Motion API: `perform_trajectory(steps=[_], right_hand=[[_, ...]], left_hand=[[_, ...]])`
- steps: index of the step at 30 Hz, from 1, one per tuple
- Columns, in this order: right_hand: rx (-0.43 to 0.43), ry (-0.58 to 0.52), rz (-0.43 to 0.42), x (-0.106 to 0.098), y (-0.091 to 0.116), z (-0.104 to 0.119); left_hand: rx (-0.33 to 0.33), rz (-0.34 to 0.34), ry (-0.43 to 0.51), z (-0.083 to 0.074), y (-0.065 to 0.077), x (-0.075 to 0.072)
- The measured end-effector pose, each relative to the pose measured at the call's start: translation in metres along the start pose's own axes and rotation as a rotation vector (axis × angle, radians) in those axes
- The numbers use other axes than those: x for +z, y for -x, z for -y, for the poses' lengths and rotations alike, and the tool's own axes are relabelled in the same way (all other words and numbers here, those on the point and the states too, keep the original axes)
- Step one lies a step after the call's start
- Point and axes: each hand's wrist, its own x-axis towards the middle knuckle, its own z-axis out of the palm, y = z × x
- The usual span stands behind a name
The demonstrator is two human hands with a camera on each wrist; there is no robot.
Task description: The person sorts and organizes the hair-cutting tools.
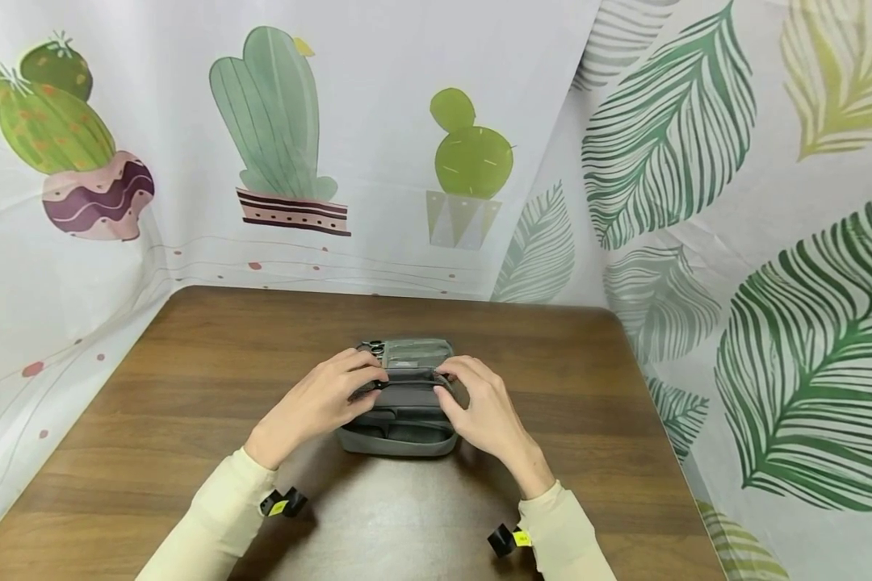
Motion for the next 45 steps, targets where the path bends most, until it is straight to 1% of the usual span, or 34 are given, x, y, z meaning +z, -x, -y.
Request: perform_trajectory(steps=[3,7,11,14,18,21,28,32,38,41,45], right_hand=[[0.047,0.015,-0.005,-0.002,0.000,-0.004],[0.137,0.018,0.009,-0.001,0.000,-0.009],[0.253,0.005,0.049,0.000,0.002,-0.015],[0.313,0.020,0.075,0.001,0.005,-0.019],[0.356,0.046,0.105,0.005,0.006,-0.024],[0.390,0.046,0.143,0.007,0.007,-0.026],[0.482,0.050,0.241,0.011,0.008,-0.027],[0.504,0.069,0.256,0.012,0.008,-0.028],[0.499,0.067,0.251,0.011,0.008,-0.029],[0.498,0.063,0.254,0.011,0.008,-0.029],[0.492,0.068,0.259,0.011,0.008,-0.030]], left_hand=[[-0.025,0.000,0.002,0.004,0.003,0.000],[-0.057,0.017,0.005,0.008,0.006,0.002],[-0.079,0.037,0.011,0.010,0.009,0.004],[-0.097,0.050,0.023,0.012,0.011,0.006],[-0.109,0.069,0.033,0.014,0.012,0.009],[-0.114,0.092,0.032,0.015,0.012,0.011],[-0.144,0.172,0.012,0.015,0.008,0.015],[-0.149,0.211,0.013,0.015,0.005,0.020],[-0.154,0.236,0.013,0.014,0.003,0.028],[-0.158,0.241,-0.020,0.012,0.002,0.032],[-0.187,0.266,-0.074,0.011,0.002,0.038]])
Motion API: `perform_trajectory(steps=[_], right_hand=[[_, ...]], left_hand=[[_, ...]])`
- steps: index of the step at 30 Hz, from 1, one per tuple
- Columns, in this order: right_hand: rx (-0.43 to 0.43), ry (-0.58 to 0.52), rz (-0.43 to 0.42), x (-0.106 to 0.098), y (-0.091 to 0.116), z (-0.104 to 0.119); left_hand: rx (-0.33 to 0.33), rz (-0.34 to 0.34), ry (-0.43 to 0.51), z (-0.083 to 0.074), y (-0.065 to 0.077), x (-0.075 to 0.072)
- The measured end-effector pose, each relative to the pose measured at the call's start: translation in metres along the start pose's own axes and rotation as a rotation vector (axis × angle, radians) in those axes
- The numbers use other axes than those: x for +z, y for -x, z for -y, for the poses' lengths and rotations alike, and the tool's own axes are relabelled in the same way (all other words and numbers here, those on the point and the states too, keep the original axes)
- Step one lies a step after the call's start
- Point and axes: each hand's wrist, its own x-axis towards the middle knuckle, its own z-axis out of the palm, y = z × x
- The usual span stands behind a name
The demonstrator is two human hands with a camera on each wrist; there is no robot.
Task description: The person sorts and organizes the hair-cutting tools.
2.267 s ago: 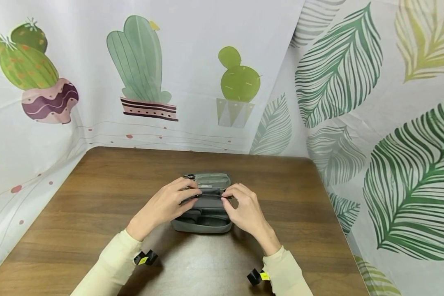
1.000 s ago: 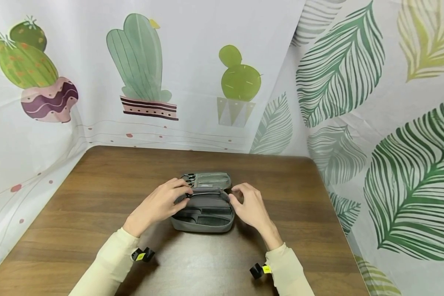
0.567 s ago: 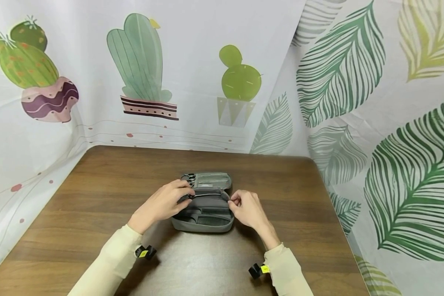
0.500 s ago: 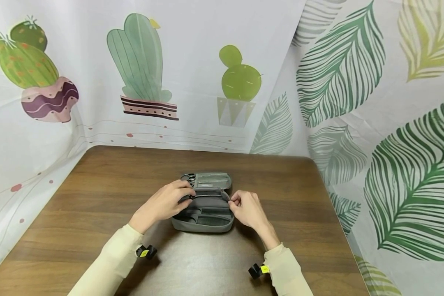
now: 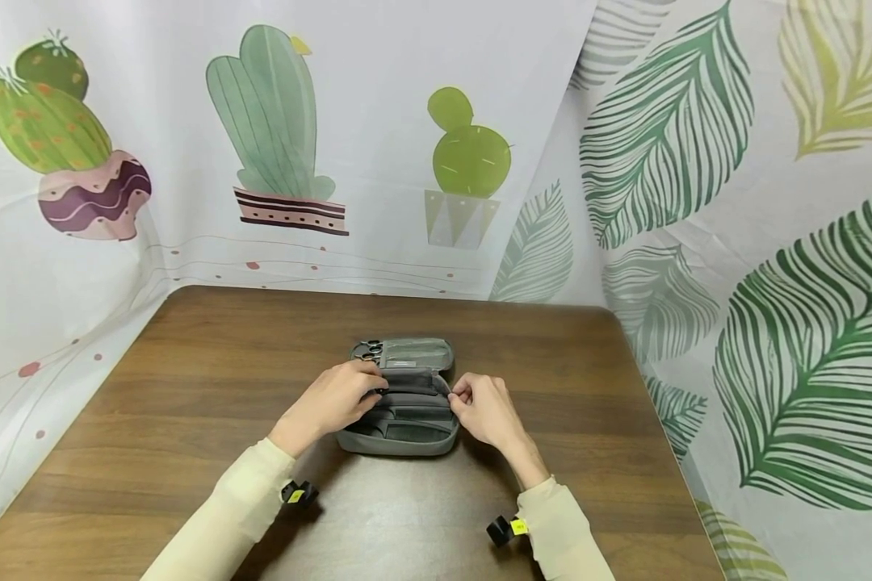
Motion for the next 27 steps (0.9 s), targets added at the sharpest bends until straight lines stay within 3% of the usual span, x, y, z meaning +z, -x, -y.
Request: perform_trajectory(steps=[5,19,27], right_hand=[[-0.009,0.004,-0.001,0.000,0.000,-0.001],[-0.003,0.007,0.008,-0.002,0.001,0.001],[-0.017,0.002,0.012,-0.003,0.001,0.000]], left_hand=[[-0.029,0.002,-0.046,-0.002,-0.004,0.006],[0.024,-0.031,-0.156,-0.004,-0.011,0.013],[0.077,-0.112,-0.245,-0.003,-0.014,0.017]])
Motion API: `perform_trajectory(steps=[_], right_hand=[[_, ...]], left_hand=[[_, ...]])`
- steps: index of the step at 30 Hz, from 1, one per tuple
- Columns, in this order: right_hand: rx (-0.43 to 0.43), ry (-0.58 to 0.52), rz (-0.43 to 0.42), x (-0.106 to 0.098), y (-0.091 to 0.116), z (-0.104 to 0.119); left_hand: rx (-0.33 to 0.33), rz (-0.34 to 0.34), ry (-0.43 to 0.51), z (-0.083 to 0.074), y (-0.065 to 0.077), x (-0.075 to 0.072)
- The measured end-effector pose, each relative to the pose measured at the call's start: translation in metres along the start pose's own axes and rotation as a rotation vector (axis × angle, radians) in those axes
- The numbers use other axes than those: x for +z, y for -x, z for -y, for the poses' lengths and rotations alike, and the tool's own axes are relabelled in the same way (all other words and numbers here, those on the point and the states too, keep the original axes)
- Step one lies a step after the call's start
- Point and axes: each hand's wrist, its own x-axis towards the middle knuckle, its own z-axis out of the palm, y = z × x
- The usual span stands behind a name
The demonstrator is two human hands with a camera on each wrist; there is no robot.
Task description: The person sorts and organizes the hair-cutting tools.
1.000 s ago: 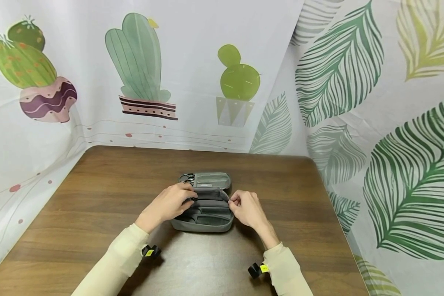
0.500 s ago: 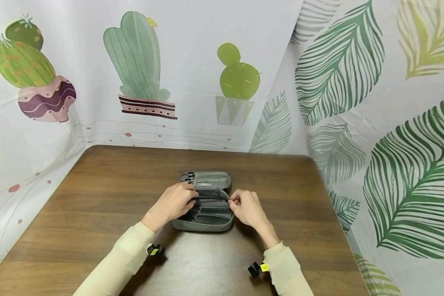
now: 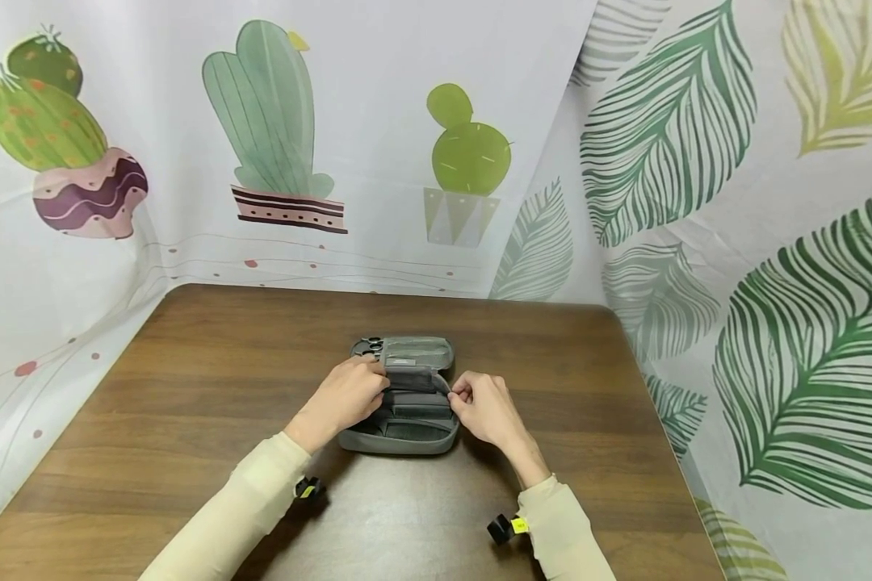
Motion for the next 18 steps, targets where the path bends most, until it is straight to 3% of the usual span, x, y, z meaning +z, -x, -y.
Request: perform_trajectory(steps=[10,18], right_hand=[[-0.003,-0.006,0.002,0.0001,-0.0004,0.0009],[-0.006,-0.007,0.003,0.0006,0.0001,0.0003]], left_hand=[[-0.017,0.001,-0.137,-0.0055,-0.0016,0.0044],[-0.015,0.000,-0.111,-0.0049,0.0012,0.0079]])
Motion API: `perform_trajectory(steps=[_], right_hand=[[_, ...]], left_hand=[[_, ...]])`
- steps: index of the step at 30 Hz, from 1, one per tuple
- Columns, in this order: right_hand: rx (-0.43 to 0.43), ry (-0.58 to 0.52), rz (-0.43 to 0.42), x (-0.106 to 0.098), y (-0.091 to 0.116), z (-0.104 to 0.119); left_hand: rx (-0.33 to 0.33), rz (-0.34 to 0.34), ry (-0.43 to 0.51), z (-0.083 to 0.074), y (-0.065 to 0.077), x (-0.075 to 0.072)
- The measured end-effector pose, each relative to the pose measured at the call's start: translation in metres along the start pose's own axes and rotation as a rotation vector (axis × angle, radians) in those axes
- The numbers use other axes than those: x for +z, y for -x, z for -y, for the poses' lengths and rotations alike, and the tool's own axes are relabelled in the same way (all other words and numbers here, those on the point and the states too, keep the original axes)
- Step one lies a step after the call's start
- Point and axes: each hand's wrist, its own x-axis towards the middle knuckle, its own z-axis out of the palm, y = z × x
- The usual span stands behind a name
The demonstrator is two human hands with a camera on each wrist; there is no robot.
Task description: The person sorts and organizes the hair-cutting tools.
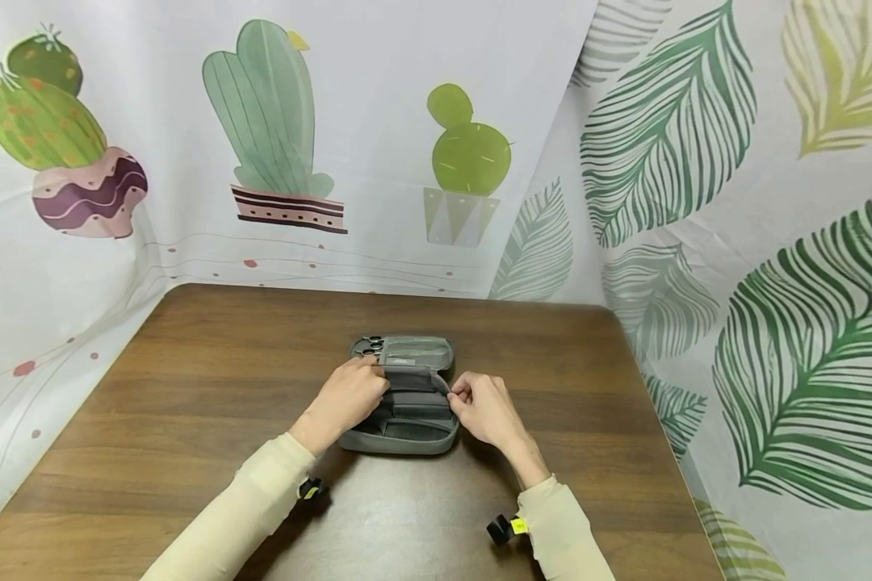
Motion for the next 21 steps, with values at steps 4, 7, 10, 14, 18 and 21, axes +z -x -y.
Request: perform_trajectory(steps=[4,7,10,14,18,21], right_hand=[[-0.004,-0.004,0.001,0.000,0.000,0.000],[-0.005,-0.003,-0.001,0.000,0.000,-0.001],[-0.004,-0.002,-0.005,0.000,0.000,0.000],[-0.004,-0.005,-0.010,0.000,0.000,0.000],[-0.001,-0.009,-0.008,0.000,0.000,0.000],[0.003,-0.013,-0.004,0.001,0.001,0.000]], left_hand=[[0.005,0.024,0.035,0.002,0.002,-0.002],[0.018,0.050,0.069,0.005,0.003,-0.006],[0.034,0.057,0.140,0.009,0.003,-0.013],[0.009,-0.003,0.315,0.020,0.004,-0.022],[-0.091,-0.101,0.496,0.035,0.004,-0.029],[-0.186,-0.158,0.628,0.047,0.004,-0.032]])
